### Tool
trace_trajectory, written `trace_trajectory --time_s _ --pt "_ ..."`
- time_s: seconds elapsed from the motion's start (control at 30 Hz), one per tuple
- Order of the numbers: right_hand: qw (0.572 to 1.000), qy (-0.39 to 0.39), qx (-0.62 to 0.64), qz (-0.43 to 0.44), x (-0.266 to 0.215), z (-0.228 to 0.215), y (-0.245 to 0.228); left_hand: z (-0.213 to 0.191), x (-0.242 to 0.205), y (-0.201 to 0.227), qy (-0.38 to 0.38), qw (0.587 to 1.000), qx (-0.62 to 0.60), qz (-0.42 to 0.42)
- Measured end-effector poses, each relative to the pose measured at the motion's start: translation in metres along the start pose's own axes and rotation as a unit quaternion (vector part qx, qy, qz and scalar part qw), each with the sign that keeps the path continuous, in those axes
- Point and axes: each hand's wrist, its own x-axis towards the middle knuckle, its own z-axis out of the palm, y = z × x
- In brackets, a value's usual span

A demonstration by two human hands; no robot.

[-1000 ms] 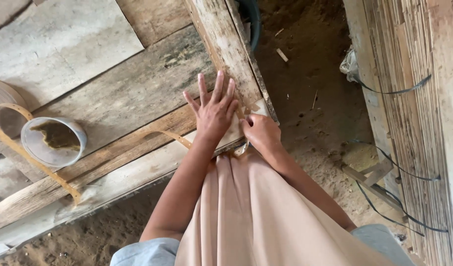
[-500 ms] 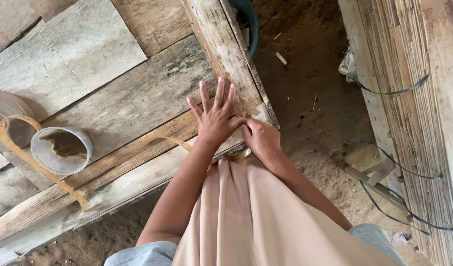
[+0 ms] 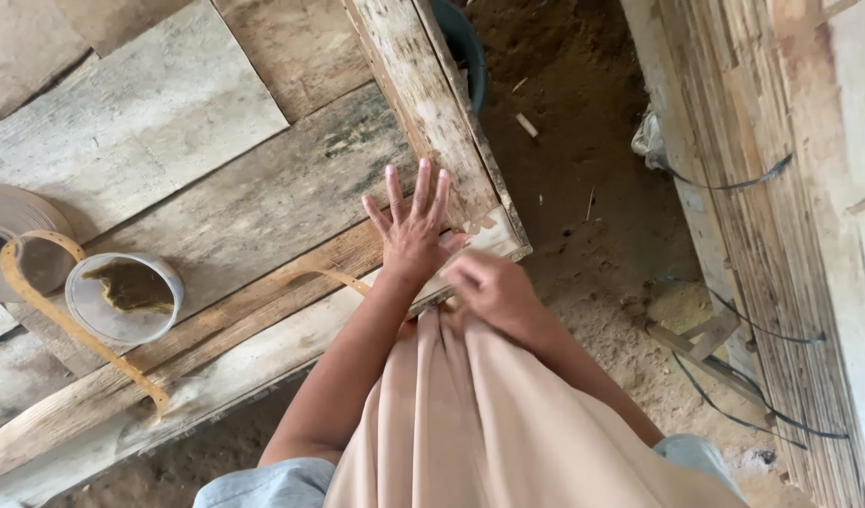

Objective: The person repeatedly applies a brown paste from a small container onto thin bamboo strips and presses them onto a wooden plank. The person uses fingers to spread the paste and smooth the strips along the plank edge.

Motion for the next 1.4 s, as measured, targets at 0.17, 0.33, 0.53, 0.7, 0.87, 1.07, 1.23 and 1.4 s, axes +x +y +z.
trace_trajectory --time_s 0.17,0.33,0.53,0.7,0.87,1.07,1.23,1.4 --pt "0.941 0.329 -0.003 0.081 0.041 -0.086 0.019 0.002 0.001 -0.003 0.005 0.999 -0.034 -0.028" --pt "0.943 0.295 -0.08 0.132 0.101 -0.023 0.016 -0.004 -0.005 -0.004 0.011 1.0 -0.018 -0.008" --pt "0.944 0.219 -0.167 0.184 0.17 0.024 0.038 -0.004 -0.001 -0.007 0.034 0.999 0.02 -0.007" --pt "0.949 0.221 -0.165 0.153 0.216 0.021 0.046 0.008 0.001 -0.007 0.011 1.0 -0.011 -0.013" --pt "0.968 0.178 -0.115 0.134 0.217 0.015 0.056 0.023 0.0 -0.013 0.076 0.997 -0.023 0.013" --pt "0.965 0.165 -0.113 0.167 0.262 0.006 0.046 0.02 0.002 -0.011 0.085 0.996 -0.04 0.002" --pt "0.967 0.145 -0.142 0.153 0.288 0.004 0.052 0.025 0.002 -0.014 0.094 0.995 -0.036 0.006" --pt "0.975 0.101 -0.134 0.145 0.256 -0.004 0.049 0.026 0.001 -0.016 0.092 0.994 -0.062 0.018"
